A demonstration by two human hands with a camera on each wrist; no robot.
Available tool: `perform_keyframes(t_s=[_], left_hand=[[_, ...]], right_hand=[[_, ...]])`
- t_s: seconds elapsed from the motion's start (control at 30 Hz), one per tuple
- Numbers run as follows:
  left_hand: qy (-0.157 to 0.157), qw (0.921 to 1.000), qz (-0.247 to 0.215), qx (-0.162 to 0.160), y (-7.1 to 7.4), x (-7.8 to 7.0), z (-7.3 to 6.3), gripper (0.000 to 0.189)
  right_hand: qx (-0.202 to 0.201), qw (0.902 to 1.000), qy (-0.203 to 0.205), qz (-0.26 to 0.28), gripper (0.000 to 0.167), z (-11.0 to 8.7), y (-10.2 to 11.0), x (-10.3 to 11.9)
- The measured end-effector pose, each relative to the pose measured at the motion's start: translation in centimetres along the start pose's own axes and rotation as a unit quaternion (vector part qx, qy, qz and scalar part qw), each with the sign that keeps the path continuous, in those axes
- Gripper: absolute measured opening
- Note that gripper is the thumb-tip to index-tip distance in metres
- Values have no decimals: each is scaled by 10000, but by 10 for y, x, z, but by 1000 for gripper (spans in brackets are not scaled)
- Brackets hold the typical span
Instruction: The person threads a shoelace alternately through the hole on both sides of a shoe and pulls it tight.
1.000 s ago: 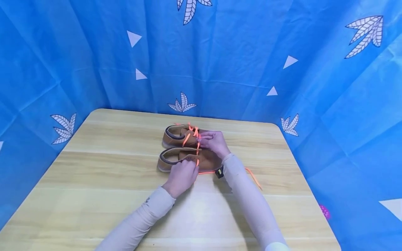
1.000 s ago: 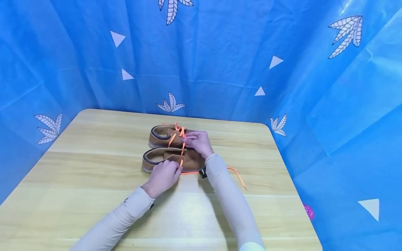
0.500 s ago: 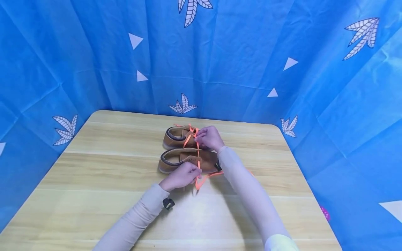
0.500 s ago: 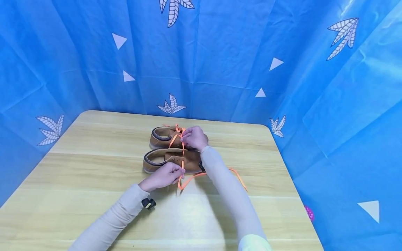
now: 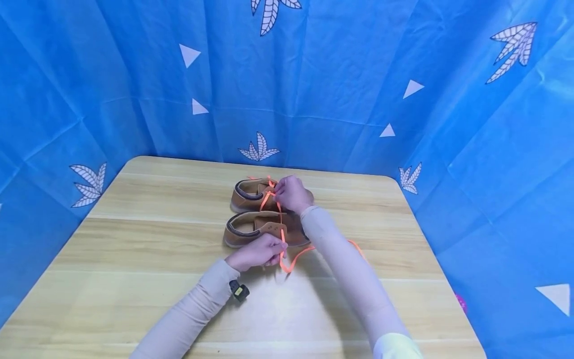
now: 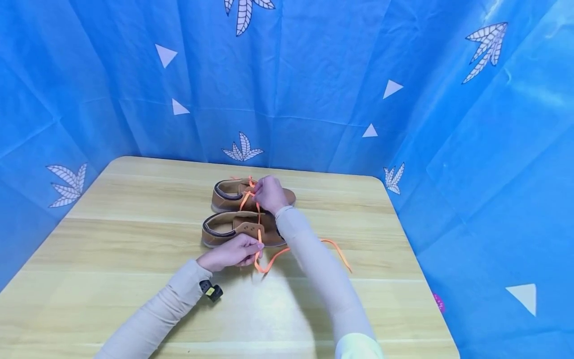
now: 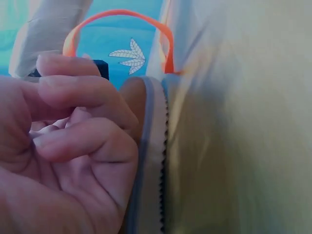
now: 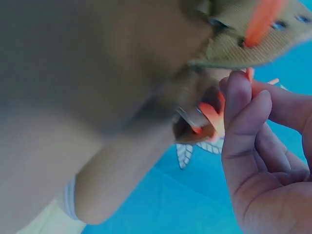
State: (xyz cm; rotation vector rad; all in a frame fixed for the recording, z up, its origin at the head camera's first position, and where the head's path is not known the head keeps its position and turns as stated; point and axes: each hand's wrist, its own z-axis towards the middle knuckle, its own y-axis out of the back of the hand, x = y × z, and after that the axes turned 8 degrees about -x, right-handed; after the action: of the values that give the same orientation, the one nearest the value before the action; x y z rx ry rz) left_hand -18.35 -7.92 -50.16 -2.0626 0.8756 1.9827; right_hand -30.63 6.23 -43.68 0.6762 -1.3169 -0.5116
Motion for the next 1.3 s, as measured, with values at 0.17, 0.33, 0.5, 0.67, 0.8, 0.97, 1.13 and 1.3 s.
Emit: perform_keyframes(t_s=[0.17, 0.33, 0.5, 0.67, 0.8, 0.97, 1.13, 1.3], left_hand=[[171, 9996, -168, 120, -4, 3, 1, 38], [163, 9996, -64, 205, -5, 2, 1, 39], [126, 9997, -49, 204, -3, 0, 0, 37], [201, 9996, 17, 215, -6, 0, 1, 37], [203, 9996, 142, 154, -6, -3, 1, 40], [195, 9994, 263, 145, -4, -6, 1, 41], [183, 9992, 327, 139, -5, -5, 0, 43], [214, 9991, 340, 127, -4, -6, -1, 42]], right_hand=[[581, 9917, -131, 1137, 25, -2, 5, -15], [554, 9847, -296, 1626, 26, -8, 24, -37], [821, 9946, -71, 634, 33, -14, 33, -53], [252, 9990, -22, 370, 44, -22, 30, -52], [603, 9978, 264, -70, 21, -21, 27, -44], [1315, 9909, 248, -148, 25, -11, 25, -41], [1393, 9896, -45, 357, 18, -10, 19, -43], [1389, 9814, -499, 1226, 16, -9, 13, -46]])
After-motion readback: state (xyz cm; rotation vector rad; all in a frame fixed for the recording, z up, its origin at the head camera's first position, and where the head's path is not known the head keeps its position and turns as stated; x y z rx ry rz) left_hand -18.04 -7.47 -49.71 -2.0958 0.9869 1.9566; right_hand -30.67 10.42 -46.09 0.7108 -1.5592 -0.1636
